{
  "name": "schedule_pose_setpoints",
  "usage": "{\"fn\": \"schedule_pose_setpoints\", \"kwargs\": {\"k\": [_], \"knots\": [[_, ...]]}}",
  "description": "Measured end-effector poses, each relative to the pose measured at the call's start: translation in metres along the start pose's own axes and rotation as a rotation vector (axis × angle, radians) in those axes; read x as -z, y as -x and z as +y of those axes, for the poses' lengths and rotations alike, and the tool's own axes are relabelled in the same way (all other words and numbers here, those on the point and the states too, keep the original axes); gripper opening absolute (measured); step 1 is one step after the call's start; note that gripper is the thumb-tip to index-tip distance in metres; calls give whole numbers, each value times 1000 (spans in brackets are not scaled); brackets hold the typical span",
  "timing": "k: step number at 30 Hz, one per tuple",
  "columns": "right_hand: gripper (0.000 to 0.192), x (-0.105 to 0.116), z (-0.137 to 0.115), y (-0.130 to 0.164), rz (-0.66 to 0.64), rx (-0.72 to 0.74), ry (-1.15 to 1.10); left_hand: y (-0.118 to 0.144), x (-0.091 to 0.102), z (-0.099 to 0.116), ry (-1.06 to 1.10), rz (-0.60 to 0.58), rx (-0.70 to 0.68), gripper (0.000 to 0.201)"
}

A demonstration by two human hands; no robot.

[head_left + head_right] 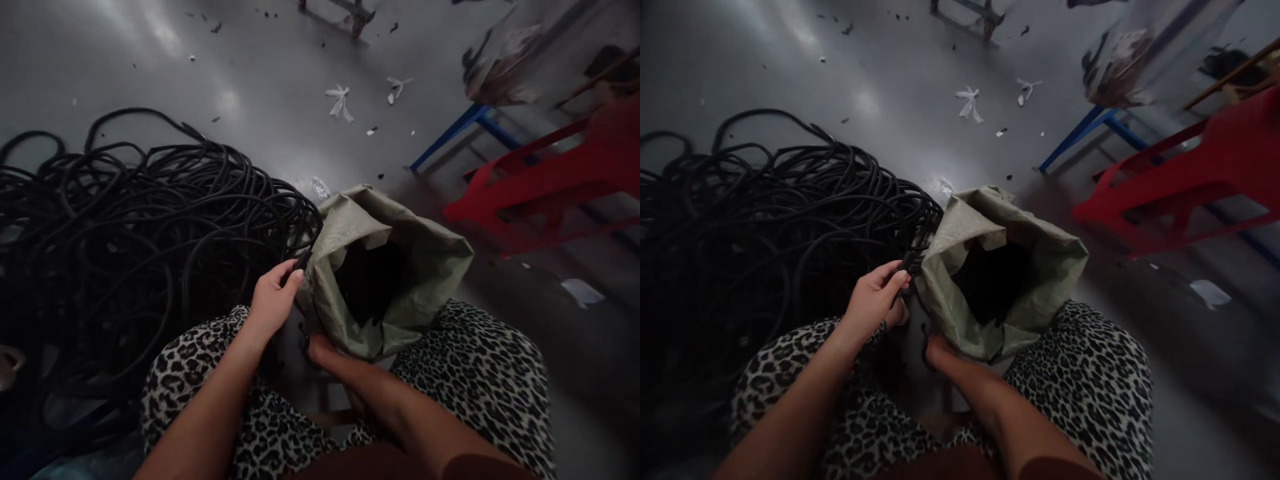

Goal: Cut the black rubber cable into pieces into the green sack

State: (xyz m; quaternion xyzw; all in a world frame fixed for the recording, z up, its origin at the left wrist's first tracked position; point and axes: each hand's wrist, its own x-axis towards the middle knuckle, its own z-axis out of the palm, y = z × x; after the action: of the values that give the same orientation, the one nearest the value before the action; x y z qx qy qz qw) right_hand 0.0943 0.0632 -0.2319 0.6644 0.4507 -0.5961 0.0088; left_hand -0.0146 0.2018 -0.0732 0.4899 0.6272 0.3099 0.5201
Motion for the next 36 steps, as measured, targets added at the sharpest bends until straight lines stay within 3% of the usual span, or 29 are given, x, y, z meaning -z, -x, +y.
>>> {"fn": "schedule_pose_setpoints", "kwargs": {"k": [4,7,11,14,18,21,25,31,36], "knots": [[13,20,15,41,-19,25,162,-2,-14,-6,-29,-40,-72,41],[22,50,29,84,22,173,242,0,-21,-6,-39,-54,-107,43],[23,87,53,123,233,277,43,8,-27,-5,-90,18,-148,48],[25,104,62,128,371,217,-214,20,-39,0,-157,5,-202,49],[36,120,55,127,179,41,-599,42,-75,12,-286,-216,-271,38],[38,131,47,140,117,129,-812,55,-108,15,-356,-356,-325,30],[39,142,46,166,66,204,-1016,62,-140,8,-433,-360,-384,30],[39,155,62,184,116,67,-1177,62,-148,-4,-578,-292,-467,37],[43,154,76,189,131,70,-1020,65,-146,-8,-712,-321,-563,37]]}}
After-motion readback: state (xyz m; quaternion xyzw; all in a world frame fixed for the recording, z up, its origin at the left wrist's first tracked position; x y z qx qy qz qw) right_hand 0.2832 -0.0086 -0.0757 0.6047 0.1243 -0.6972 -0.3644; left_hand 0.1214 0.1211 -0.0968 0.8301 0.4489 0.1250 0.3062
